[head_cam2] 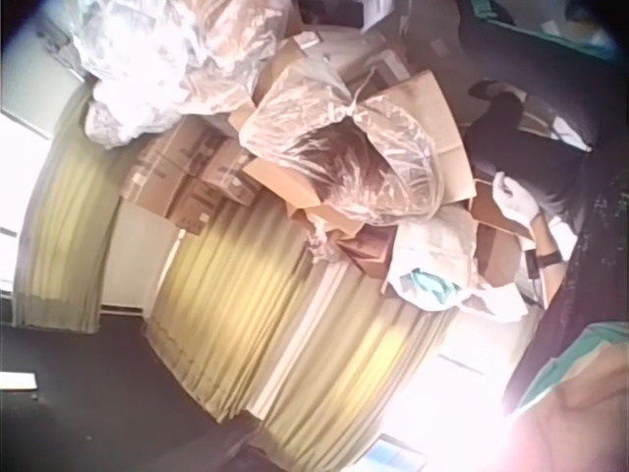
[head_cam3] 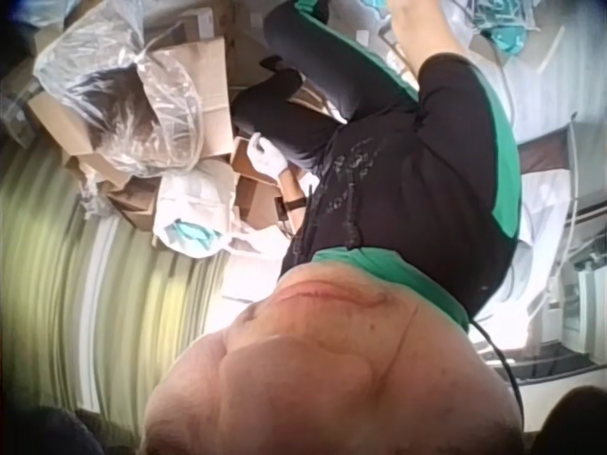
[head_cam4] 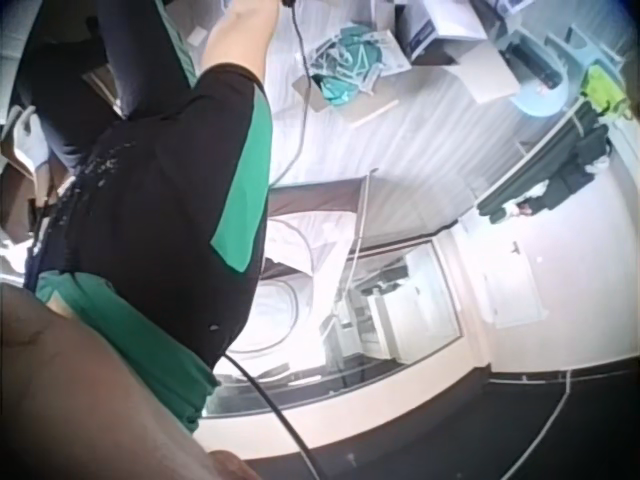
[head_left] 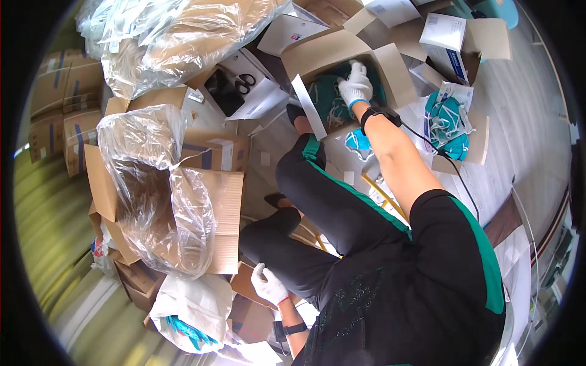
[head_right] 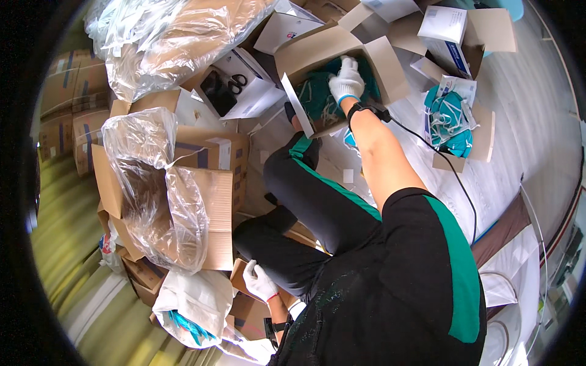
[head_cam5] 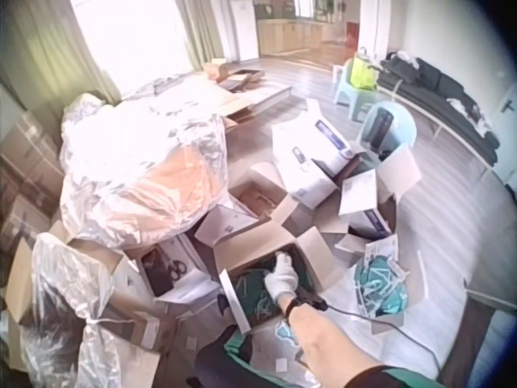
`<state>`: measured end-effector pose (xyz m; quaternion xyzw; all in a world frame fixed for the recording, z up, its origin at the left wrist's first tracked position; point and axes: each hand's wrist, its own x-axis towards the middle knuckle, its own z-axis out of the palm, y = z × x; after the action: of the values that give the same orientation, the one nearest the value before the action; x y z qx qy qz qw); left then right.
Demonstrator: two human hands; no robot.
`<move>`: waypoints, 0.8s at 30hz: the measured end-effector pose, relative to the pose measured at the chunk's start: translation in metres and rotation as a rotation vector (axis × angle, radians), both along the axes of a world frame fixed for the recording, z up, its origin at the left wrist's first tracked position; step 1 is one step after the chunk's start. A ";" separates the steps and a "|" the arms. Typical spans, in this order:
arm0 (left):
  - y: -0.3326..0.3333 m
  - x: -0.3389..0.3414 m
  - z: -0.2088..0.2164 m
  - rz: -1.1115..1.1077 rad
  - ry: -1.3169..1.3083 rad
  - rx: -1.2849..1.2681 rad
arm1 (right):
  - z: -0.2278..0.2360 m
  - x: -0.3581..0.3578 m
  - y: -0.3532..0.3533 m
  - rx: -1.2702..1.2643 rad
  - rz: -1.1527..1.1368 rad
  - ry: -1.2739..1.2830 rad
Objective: The person is inspecting and sorting green surgical masks from boxes and bags, checking the elastic straps.
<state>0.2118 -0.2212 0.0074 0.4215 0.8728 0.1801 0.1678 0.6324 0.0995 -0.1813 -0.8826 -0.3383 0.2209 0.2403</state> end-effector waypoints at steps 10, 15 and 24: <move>-0.005 -0.012 -0.011 -0.031 -0.022 0.042 | -0.010 0.008 0.005 -0.301 0.519 -0.469; 0.000 -0.007 -0.010 -0.005 -0.030 0.024 | 0.004 0.010 0.011 -0.433 0.413 -0.387; -0.001 -0.009 -0.019 0.006 -0.017 0.064 | -0.010 0.025 0.020 -0.063 -0.043 0.263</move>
<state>0.2028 -0.2220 -0.0112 0.4226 0.8663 0.2119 0.1613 0.6569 0.1193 -0.1917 -0.8602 -0.2775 0.3402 0.2594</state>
